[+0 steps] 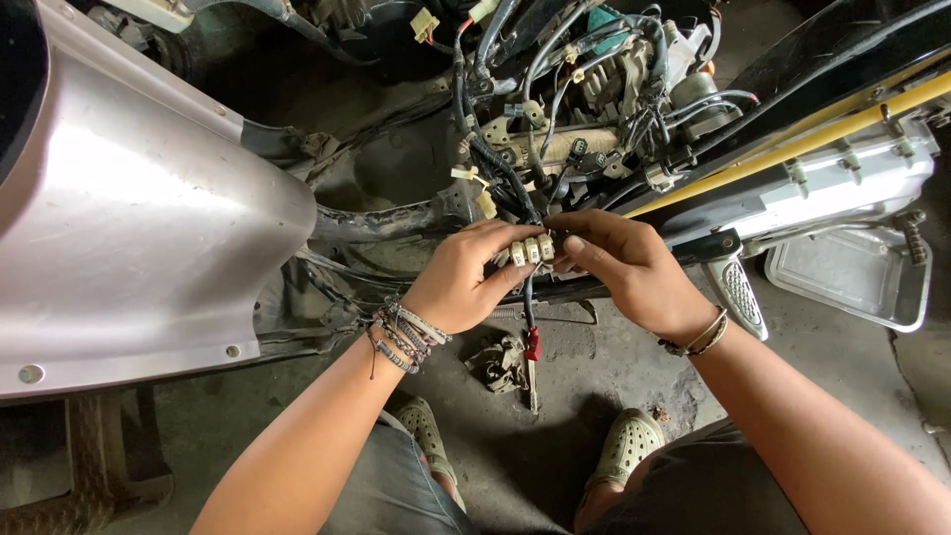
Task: Repairing the electrical wiring system of a motorcycle by manipulating connectors and wires.
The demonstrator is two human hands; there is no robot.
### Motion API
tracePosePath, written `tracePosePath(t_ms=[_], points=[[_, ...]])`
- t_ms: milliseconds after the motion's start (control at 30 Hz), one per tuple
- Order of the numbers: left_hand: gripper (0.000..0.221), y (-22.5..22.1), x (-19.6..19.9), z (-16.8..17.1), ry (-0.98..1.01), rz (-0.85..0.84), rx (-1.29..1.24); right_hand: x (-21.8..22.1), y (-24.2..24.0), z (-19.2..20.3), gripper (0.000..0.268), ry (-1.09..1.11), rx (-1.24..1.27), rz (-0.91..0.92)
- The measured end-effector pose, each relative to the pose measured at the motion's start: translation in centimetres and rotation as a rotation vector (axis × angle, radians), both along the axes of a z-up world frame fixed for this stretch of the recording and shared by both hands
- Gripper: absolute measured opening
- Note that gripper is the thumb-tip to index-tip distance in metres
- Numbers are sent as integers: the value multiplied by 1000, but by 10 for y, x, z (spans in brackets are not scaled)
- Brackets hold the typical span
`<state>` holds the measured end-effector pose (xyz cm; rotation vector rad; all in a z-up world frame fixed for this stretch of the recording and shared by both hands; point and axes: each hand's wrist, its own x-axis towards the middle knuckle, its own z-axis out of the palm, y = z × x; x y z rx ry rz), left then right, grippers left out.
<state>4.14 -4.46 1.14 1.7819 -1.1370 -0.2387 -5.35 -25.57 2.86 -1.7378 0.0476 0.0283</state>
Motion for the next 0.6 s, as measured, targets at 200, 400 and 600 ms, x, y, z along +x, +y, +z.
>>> tracePosePath(t_ms=[200,400,600], points=[[34,1,1,0,7,-11,1,0,1,4,40,1,7,8],[33,1,2,-3,-72,-17,27,1,5,1,42,-22,-66,-14],[32,-1,0,-3,-107,-17,50,4,3,-18,23,-82,-44,-100]])
